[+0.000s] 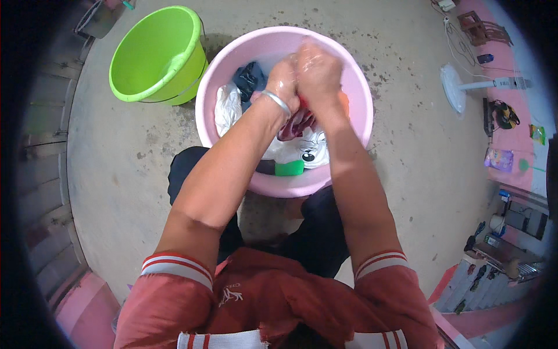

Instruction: The person washes clothes in a basin of water, repeatedly rubbing, scrubbing, and squeezing a red garment by hand.

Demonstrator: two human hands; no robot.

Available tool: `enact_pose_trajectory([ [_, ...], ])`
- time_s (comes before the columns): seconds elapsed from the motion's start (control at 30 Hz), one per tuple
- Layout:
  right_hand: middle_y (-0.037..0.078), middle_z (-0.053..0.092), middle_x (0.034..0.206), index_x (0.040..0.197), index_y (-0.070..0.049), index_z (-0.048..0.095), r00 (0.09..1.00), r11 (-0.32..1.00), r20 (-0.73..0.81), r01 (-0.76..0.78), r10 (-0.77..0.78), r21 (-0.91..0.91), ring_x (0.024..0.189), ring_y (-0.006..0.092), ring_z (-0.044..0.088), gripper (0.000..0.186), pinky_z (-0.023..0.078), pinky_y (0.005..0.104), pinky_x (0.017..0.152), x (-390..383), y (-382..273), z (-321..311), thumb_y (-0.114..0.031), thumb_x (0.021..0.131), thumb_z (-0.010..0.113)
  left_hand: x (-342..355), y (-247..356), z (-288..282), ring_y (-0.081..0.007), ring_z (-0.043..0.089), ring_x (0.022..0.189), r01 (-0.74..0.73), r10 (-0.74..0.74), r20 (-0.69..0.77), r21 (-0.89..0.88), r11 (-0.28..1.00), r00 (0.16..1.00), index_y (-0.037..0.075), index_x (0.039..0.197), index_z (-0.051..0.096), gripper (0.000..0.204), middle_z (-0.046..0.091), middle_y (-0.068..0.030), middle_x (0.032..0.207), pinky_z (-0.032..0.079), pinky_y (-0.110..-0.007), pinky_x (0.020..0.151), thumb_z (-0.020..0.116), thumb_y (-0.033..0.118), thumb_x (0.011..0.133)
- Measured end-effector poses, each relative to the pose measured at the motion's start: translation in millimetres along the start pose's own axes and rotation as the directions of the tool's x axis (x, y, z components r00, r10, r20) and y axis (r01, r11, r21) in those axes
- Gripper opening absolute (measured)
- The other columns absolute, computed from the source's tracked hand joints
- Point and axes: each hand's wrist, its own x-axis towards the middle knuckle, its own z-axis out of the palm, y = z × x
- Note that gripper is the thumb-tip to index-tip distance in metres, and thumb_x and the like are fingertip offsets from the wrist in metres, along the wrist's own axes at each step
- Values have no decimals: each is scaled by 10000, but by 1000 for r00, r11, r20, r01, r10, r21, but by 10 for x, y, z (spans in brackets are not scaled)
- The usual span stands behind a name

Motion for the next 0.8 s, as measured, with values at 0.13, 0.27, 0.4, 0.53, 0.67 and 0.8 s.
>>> enact_pose_trajectory([
  [0.13, 178, 595, 629, 671, -44, 594, 982, 981, 11, -191, 191, 29, 554, 357, 599, 223, 473, 428, 526, -6, 127, 8, -159, 853, 533, 98, -104, -113, -248, 604, 784, 47, -39, -132, 59, 997, 990, 35, 878, 589, 244, 623, -117, 861, 487, -403, 750, 473, 249, 893],
  [0.27, 204, 565, 608, 682, -18, 592, 993, 986, 70, 84, -95, 147, 569, 365, 583, 285, 449, 431, 526, -138, -358, 146, -213, 882, 534, 412, 79, -875, -244, 602, 812, 148, 0, 647, -175, 973, 762, 81, 866, 573, 340, 614, -139, 881, 485, -385, 773, 356, 330, 952],
  [0.4, 222, 563, 612, 700, -11, 600, 957, 956, 13, -291, 291, 31, 543, 385, 568, 399, 444, 458, 524, -37, 290, -128, -313, 921, 463, -116, -31, -116, -179, 640, 871, 319, -369, 161, 266, 910, 915, 47, 1108, 578, 448, 659, -90, 985, 508, -308, 803, 529, 447, 911],
  [0.53, 85, 653, 707, 805, -56, 658, 758, 736, 489, -609, 432, 295, 579, 219, 569, 469, 424, 385, 524, -149, 663, -312, -505, 873, 539, -270, 140, -88, -135, 615, 832, -131, -60, 266, 642, 756, 962, 39, 945, 638, 196, 654, -62, 920, 486, -278, 791, 644, 222, 876],
  [0.67, 59, 686, 884, 932, -87, 702, 507, 745, 780, -662, 365, 82, 771, 175, 626, 423, 473, 315, 720, -392, 801, -621, -473, 759, 696, -301, 540, -120, -110, 561, 704, -140, 83, 157, 403, 905, 984, 89, 717, 554, 99, 558, 1, 717, 464, -258, 672, 582, 63, 808],
  [0.8, 96, 674, 973, 1062, -69, 668, 538, 745, 715, -666, 447, 36, 921, 182, 626, 350, 481, 288, 833, -261, 776, -515, -246, 761, 689, 197, 452, -705, -230, 602, 791, -98, 102, -22, 127, 987, 995, 73, 787, 521, 28, 573, -69, 769, 504, -373, 769, 524, 45, 782],
])
